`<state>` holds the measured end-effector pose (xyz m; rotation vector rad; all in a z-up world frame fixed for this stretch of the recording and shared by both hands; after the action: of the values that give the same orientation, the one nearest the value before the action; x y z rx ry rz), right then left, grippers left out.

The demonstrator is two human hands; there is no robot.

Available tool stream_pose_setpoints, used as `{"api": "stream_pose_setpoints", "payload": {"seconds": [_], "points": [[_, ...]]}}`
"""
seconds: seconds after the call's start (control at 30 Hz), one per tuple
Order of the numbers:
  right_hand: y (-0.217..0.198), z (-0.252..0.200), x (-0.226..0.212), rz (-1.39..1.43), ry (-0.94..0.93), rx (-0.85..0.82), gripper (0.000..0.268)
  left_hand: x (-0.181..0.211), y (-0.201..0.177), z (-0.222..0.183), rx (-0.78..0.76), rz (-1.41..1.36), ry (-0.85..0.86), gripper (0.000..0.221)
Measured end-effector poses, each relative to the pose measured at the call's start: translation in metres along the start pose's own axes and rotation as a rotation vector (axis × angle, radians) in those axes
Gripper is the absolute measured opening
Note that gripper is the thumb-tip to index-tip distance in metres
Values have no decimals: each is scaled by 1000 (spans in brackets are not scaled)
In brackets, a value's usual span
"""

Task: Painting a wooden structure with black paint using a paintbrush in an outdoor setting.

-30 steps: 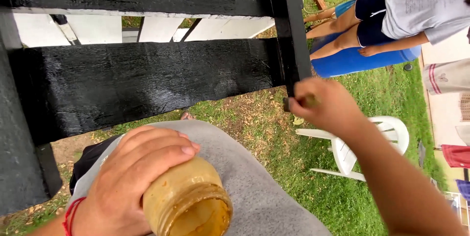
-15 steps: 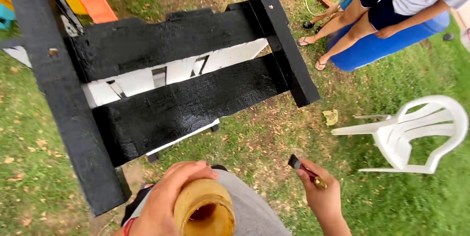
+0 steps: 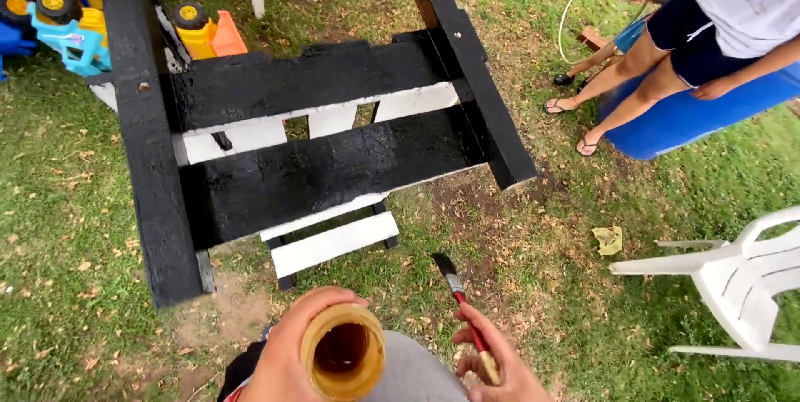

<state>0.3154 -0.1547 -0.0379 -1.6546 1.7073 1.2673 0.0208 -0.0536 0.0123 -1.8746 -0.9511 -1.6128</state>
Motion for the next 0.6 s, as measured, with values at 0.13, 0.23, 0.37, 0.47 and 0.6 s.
{"api": "stream_pose_setpoints", "payload": {"seconds": [0.13, 0.23, 0.37, 0.47, 0.6], "points": [[0, -10, 13, 43, -26, -323, 108, -7, 8, -17, 57, 43, 104, 87], [3, -7, 11, -52, 147, 283, 30, -7, 6, -33, 67, 115, 339, 83], [3, 4, 18, 33, 0, 500, 17, 0, -4, -50, 103, 59, 377, 78], [19, 8, 16, -67, 51, 561, 14, 4, -21, -64, 165, -41, 355, 73], [49, 36, 19, 79, 73, 553, 22, 4, -75, -75, 138, 159, 410, 65]]}}
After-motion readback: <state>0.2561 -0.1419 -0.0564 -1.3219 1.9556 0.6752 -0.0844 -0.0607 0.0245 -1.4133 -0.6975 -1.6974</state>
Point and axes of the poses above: each hand's wrist, its own z-axis towards the middle knuckle, its own y-axis out of the palm, x = y × z, the point moved 3 cm from there along z, towards the middle knuckle, and after that the axes turned 15 degrees about -x, right-handed, at the moved point
